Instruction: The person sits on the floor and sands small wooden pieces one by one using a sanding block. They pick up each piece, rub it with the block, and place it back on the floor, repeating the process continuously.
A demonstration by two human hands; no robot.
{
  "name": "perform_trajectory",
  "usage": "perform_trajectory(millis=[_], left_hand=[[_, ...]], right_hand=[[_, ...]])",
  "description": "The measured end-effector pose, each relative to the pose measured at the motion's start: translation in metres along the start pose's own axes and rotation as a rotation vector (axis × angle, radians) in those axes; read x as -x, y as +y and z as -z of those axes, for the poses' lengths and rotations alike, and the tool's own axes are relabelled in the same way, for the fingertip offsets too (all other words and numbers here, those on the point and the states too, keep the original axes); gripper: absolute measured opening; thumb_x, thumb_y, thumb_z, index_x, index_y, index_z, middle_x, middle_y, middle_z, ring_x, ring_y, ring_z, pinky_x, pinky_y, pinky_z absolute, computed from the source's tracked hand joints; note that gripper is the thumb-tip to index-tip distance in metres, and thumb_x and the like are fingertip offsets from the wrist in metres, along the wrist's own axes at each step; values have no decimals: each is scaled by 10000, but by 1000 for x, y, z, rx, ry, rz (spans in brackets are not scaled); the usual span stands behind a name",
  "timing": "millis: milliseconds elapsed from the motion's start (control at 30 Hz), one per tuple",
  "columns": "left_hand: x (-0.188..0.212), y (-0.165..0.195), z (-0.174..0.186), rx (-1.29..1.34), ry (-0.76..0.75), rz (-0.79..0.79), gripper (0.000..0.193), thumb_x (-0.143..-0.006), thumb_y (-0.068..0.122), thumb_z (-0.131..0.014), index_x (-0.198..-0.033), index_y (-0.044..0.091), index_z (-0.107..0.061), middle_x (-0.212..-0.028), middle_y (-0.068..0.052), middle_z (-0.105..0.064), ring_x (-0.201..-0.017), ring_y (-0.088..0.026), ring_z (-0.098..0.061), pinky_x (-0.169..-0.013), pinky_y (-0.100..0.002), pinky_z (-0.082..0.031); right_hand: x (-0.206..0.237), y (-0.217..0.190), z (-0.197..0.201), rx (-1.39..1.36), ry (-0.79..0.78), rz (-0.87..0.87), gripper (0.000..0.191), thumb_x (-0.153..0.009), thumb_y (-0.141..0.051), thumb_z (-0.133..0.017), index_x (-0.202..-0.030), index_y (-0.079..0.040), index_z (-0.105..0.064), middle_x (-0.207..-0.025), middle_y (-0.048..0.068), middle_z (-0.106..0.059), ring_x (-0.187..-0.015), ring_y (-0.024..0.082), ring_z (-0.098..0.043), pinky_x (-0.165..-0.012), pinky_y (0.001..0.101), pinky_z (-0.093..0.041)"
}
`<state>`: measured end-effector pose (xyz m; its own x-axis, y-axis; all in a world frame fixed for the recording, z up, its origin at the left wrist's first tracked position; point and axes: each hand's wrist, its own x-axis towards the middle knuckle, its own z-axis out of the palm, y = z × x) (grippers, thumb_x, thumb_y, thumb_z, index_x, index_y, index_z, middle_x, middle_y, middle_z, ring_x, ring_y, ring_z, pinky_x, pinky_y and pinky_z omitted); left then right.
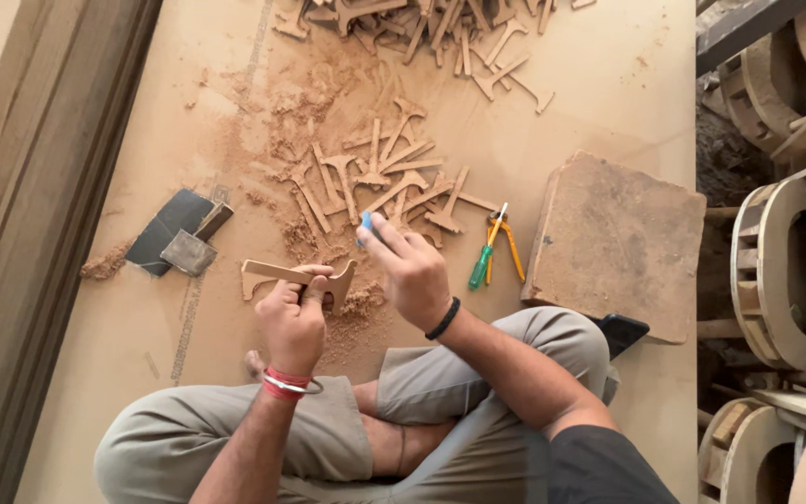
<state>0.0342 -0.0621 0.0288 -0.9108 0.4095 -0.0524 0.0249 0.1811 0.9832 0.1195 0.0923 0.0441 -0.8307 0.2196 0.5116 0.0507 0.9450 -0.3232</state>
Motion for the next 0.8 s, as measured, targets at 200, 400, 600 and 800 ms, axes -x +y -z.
perform_trajectory(millis=[200, 400, 600, 800], left_hand=[[-14, -29, 8, 587, -54, 278, 167, -1029, 123, -637, -1043, -7, -740, -816, -22, -702, -645, -86, -615, -570, -240, -517], [-16, -44, 6, 625, -61, 368, 167, -1024, 151, -650, -1053, 10, -736, -754, -42, -663, -599, -110, -619, -559, -257, -537], [-17, -44, 8, 766, -72, 387, 152, -1016, 129, -658, -1061, 5, -732, -826, -28, -692, -654, -101, -630, -590, -249, -516], [-20, -46, 9, 740, -91, 436, 136, -994, 141, -651, -1027, 26, -716, -762, -43, -679, -594, -129, -621, -546, -270, -529]], right_hand=[[8, -9, -5, -213, 16, 287, 439, -842, 10, -664, -1269, -74, -731, -1377, 136, -674, -884, 254, -675, -804, 357, -581], [6, -9, -4, -139, 43, 226, 431, -866, -15, -655, -1292, -61, -700, -1407, 141, -640, -1001, 263, -715, -837, 381, -579], [8, -12, -1, -132, 19, 427, 423, -842, -37, -697, -1255, -105, -761, -1322, 96, -689, -813, 215, -639, -730, 356, -564], [5, -5, -6, -135, 87, 297, 380, -873, -55, -741, -1251, -98, -741, -1340, 107, -688, -864, 226, -648, -761, 348, -576]])
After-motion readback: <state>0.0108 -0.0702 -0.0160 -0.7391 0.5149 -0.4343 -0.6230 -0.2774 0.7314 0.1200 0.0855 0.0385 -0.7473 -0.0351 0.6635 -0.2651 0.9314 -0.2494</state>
